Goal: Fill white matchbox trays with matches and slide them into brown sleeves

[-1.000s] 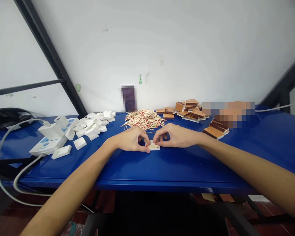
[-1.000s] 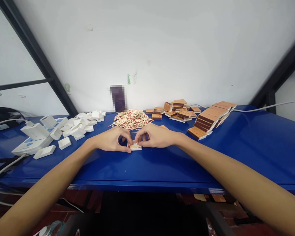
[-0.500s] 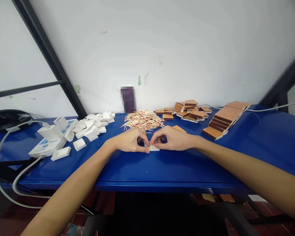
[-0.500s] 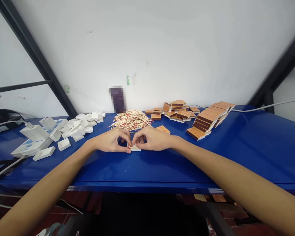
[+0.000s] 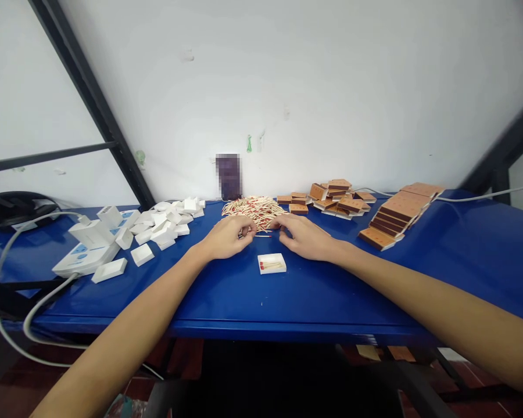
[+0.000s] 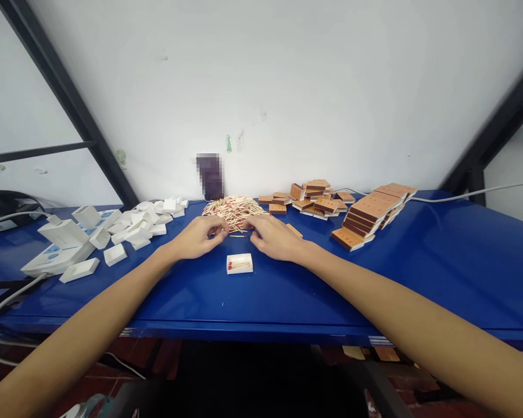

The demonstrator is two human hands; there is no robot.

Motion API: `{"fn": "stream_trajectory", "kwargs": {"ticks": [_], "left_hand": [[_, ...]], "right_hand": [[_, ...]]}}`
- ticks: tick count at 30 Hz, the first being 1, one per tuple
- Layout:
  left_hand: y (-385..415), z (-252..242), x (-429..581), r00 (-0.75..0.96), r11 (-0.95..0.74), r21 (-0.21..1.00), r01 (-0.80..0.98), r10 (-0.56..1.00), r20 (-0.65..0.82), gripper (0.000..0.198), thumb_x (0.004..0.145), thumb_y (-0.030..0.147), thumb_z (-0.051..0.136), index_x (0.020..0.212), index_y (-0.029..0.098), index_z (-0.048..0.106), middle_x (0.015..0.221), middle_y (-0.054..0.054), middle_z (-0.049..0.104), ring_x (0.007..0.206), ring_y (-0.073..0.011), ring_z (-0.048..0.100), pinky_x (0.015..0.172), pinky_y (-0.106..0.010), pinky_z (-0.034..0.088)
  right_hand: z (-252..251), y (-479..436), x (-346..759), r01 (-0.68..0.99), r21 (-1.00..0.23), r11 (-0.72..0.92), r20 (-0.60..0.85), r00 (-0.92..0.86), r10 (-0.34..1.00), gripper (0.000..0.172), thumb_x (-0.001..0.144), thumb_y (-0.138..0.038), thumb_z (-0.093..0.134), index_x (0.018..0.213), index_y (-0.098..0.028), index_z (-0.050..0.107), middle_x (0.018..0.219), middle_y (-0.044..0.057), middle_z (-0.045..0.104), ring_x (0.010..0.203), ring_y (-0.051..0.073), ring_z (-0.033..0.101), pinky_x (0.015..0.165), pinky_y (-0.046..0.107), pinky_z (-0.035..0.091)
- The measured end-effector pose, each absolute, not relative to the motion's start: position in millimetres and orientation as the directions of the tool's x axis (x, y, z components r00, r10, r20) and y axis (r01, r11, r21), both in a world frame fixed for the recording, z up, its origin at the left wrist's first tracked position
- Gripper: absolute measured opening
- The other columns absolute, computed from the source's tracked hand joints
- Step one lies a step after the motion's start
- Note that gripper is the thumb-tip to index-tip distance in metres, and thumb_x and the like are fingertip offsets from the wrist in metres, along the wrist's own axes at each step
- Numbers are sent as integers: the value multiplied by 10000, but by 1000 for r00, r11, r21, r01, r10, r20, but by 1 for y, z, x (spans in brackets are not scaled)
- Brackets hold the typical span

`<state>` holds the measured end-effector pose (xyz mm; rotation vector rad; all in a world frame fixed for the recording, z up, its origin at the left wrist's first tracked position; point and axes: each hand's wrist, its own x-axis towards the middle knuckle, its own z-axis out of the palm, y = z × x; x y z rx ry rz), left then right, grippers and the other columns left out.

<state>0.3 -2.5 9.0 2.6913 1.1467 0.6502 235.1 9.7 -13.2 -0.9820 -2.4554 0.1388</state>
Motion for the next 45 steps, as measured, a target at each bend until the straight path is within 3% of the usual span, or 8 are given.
{"fn": "stream_trajectory", "kwargs": {"ticks": [3, 7, 11, 22, 29, 33, 38, 45], "left_hand": [[4, 1, -2, 629, -691, 127, 711, 707, 324, 216, 894, 235, 496, 1005, 174, 670, 906, -47, 635, 857, -188, 573, 788, -315, 433], [7, -3, -2, 610, -647, 44, 761, 738, 289, 288, 921, 274, 493, 1113, 167, 680, 985, -90, 606, 991, -244, 569, 876, -375, 442], [7, -2, 0, 610, -641, 22, 768, 740, 283, 296, 935, 277, 485, 1112, 180, 702, 942, -82, 583, 930, -238, 567, 841, -379, 444], [7, -3, 0, 628, -674, 82, 734, 720, 295, 228, 913, 241, 507, 985, 187, 716, 929, -69, 599, 931, -225, 565, 844, -360, 438], [6, -3, 2, 644, -692, 98, 715, 707, 292, 213, 915, 233, 500, 934, 192, 708, 920, -70, 606, 943, -227, 564, 839, -356, 434], [5, -3, 4, 663, -712, 114, 692, 691, 288, 195, 903, 214, 514, 923, 185, 706, 917, -72, 614, 943, -227, 566, 864, -367, 436], [2, -2, 7, 673, -720, 117, 684, 685, 280, 211, 905, 203, 515, 1032, 194, 683, 948, -67, 615, 964, -228, 565, 875, -363, 435], [3, -7, 10, 695, -731, 93, 676, 674, 250, 293, 959, 289, 464, 1145, 198, 670, 945, -71, 585, 935, -224, 544, 836, -349, 415]], "right_hand": [[-19, 12, 230, 616, -229, 754, 389, -652, 651, 336, 855, -87, 456, 1144, -156, 612, 1122, 123, 657, 1058, 243, 580, 913, 374, 440], [-25, 14, 224, 614, -192, 766, 360, -682, 637, 367, 897, -113, 434, 1218, -150, 608, 1129, 131, 639, 1084, 256, 566, 943, 396, 435], [-25, 14, 223, 606, -148, 781, 354, -705, 614, 379, 938, -145, 404, 1243, -183, 625, 1121, 126, 608, 1064, 252, 564, 926, 394, 442], [-27, 14, 225, 566, -147, 811, 399, -717, 572, 317, 936, -153, 421, 1039, -138, 720, 1066, 138, 653, 1042, 256, 576, 938, 407, 450], [-16, 11, 229, 591, -301, 748, 574, -514, 637, 83, 793, -177, 599, 728, -178, 650, 774, 46, 668, 727, 169, 593, 701, 301, 458], [-13, 10, 229, 577, -397, 714, 603, -422, 677, 97, 745, -178, 590, 655, -192, 558, 670, 6, 627, 608, 129, 531, 605, 263, 411], [-13, 9, 231, 558, -445, 700, 585, -411, 699, 79, 701, -151, 547, 670, -205, 499, 633, -15, 583, 587, 125, 507, 585, 257, 392], [-11, 8, 231, 571, -495, 655, 508, -421, 751, 184, 792, -161, 495, 843, -176, 671, 748, 21, 690, 651, 150, 575, 639, 280, 426]]}}
